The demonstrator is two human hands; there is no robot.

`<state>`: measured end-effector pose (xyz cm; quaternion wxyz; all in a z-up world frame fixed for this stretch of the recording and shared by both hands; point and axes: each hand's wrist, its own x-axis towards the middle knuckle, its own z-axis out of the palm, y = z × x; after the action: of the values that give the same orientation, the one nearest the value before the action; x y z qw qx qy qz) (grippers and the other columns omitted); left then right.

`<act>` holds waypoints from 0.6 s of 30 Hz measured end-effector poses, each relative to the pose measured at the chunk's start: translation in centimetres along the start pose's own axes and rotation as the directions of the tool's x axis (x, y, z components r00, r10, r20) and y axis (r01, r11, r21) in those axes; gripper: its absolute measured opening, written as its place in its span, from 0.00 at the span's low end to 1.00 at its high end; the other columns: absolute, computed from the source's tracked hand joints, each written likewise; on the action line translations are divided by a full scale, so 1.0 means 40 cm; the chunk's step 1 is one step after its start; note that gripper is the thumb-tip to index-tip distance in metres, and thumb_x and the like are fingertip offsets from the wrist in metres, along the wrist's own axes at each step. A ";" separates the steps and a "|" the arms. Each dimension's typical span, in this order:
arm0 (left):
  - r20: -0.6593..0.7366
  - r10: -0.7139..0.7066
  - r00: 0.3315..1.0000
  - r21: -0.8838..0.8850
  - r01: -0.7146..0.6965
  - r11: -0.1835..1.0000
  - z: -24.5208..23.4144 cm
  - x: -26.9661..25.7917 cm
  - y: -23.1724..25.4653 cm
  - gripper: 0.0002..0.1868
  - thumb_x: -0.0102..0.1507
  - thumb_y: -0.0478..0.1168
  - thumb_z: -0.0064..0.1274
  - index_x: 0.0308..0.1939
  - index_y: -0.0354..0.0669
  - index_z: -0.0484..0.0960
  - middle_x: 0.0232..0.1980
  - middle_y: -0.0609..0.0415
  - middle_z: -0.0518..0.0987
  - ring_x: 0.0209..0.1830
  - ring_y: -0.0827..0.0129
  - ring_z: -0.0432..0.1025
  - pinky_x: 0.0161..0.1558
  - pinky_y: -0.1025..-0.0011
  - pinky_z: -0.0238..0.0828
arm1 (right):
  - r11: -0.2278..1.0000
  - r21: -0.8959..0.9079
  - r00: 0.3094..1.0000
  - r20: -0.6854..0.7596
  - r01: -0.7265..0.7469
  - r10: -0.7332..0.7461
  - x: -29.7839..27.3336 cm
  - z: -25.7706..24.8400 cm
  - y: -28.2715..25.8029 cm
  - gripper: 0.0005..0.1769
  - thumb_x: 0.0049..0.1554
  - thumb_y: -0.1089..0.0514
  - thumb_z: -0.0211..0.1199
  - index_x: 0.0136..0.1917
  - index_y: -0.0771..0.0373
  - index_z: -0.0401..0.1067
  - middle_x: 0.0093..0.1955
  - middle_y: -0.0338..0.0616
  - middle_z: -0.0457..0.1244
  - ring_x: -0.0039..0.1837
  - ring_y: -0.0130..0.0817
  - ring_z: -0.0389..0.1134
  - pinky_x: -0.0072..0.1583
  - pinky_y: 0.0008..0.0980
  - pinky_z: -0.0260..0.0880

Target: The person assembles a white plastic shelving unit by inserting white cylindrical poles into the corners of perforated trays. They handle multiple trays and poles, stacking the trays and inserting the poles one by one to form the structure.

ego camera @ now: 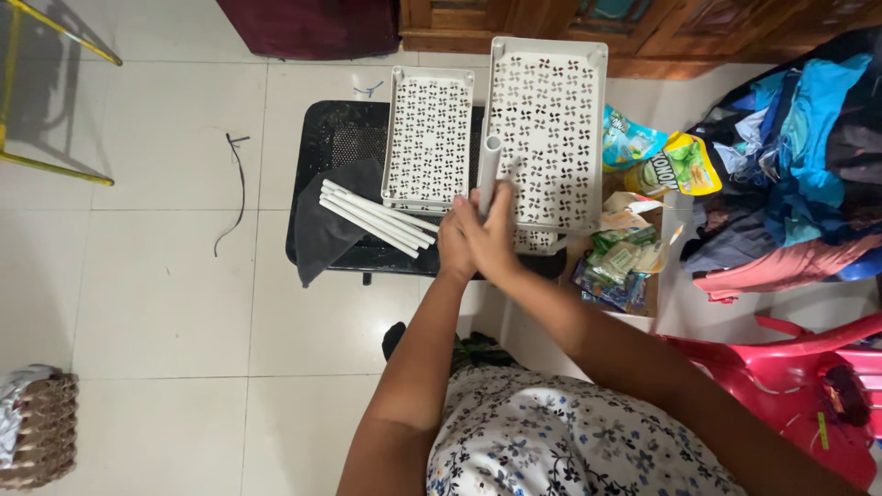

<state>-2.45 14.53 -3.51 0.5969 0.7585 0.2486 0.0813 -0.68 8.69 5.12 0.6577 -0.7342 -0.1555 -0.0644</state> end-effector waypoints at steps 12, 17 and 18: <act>-0.056 0.215 0.975 0.184 -0.201 0.962 -0.022 -0.023 0.070 0.29 0.55 0.45 0.72 0.58 0.41 0.86 0.60 0.26 0.75 0.63 0.40 0.67 0.62 0.55 0.64 | 0.903 0.300 0.861 0.492 -0.307 0.129 0.254 0.036 -0.259 0.21 0.62 0.55 0.65 0.35 0.53 0.56 0.29 0.31 0.53 0.28 0.21 0.49 0.29 0.24 0.49; -0.078 0.330 0.941 -0.004 -0.331 0.943 -0.058 -0.028 0.045 0.36 0.54 0.45 0.72 0.62 0.33 0.77 0.65 0.33 0.77 0.66 0.49 0.69 0.68 0.58 0.62 | 0.953 0.116 0.815 0.553 -0.281 0.173 0.267 0.036 -0.276 0.12 0.61 0.60 0.61 0.49 0.54 0.57 0.41 0.35 0.56 0.40 0.21 0.57 0.42 0.23 0.62; -0.116 0.309 0.944 -0.027 -0.314 0.949 -0.075 -0.035 0.029 0.39 0.54 0.45 0.73 0.63 0.30 0.74 0.65 0.32 0.75 0.65 0.50 0.69 0.67 0.59 0.63 | 0.944 0.115 0.790 0.583 -0.310 0.188 0.252 0.046 -0.249 0.10 0.63 0.60 0.58 0.51 0.55 0.56 0.43 0.37 0.56 0.42 0.22 0.57 0.43 0.25 0.63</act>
<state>-4.58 16.29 -1.35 0.5789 0.7689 0.1563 0.2217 5.50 12.81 17.34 0.6567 -0.6625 -0.2502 0.2595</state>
